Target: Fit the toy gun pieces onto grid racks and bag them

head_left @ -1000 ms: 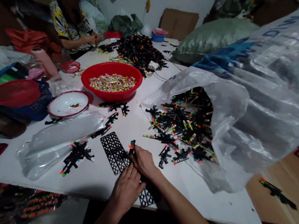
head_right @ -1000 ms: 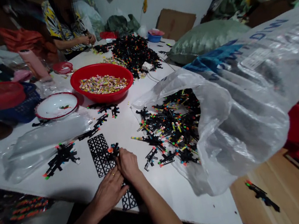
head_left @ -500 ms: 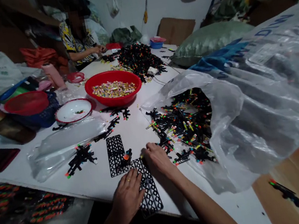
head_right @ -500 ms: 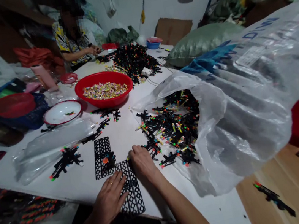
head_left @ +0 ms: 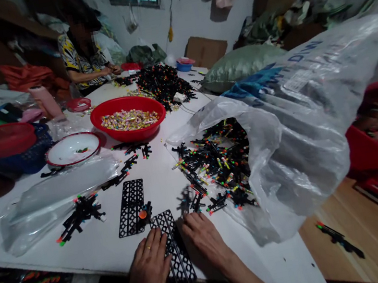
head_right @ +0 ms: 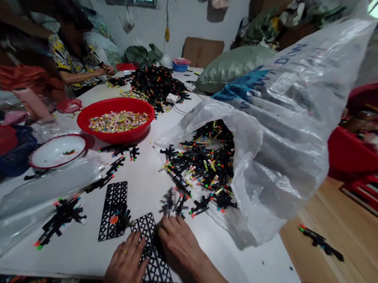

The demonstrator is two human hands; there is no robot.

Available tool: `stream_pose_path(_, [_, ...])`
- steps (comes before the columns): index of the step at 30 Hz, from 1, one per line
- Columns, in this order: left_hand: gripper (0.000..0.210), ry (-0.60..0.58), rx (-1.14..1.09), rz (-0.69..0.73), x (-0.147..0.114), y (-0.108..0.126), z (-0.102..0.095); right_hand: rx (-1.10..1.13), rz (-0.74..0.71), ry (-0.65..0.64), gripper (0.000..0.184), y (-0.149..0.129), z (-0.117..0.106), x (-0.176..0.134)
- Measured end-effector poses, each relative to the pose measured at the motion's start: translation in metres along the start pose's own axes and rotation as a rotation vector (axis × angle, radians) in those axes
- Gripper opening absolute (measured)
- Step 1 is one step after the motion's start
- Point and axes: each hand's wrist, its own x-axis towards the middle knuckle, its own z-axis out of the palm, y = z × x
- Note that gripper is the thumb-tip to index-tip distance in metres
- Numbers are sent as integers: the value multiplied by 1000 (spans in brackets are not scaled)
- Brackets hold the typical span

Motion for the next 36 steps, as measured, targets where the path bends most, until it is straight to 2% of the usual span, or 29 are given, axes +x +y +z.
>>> stream_pose_path(2, [40,-13,2,-5,-3,1,-4,75,-13,-26,14,-2,2,-10])
stream_pose_path(3, [41,-30,-2,-4,-4,2,-5,119,35,-24,16,-3,4,-13])
stream_pose_path(7, [44,-109,-22,-33,-7,7,-10,212,361,-13,36,-12,14,-8])
stream_pose_path(10, [47,-159,-35,-98,0,11,-9,303,528,-45,31,-12,13,10])
stream_pose_path(12, [48,-205,-52,-136,12,14,-7,536,625,30,26,-6,7,22])
stream_pose_path(14, [48,-252,-75,-174,27,18,-3,861,667,207,30,1,-1,33])
stream_pose_path(16, [48,-283,-100,-215,40,22,0,1117,643,377,33,4,-7,42])
stream_pose_path(18, [48,-279,-117,-244,46,26,-2,1214,618,430,32,1,-5,48])
stream_pose_path(21, [35,-172,-151,-198,41,25,-21,1151,713,352,33,-11,11,50])
stream_pose_path(24, [26,6,-246,-135,48,2,-59,1098,759,392,38,-20,27,51])
stream_pose_path(26, [23,151,-283,-249,72,-20,-82,1070,698,426,38,-24,30,52])
stream_pose_path(27, [26,182,-312,-318,87,-31,-90,1014,668,404,36,-26,31,54])
stream_pose_path(28, [30,163,-358,-331,103,-39,-94,930,642,360,34,-29,31,55])
stream_pose_path(29, [33,95,-420,-299,118,-44,-96,827,624,304,33,-31,31,56])
stream_pose_path(31, [34,-111,-548,-237,140,-45,-92,616,589,184,29,-35,32,58])
stream_pose_path(33, [37,-268,-617,-251,151,-38,-86,488,554,106,25,-40,33,59])
stream_pose_path(36, [42,-313,-633,-341,155,-31,-79,423,521,22,24,-48,32,68])
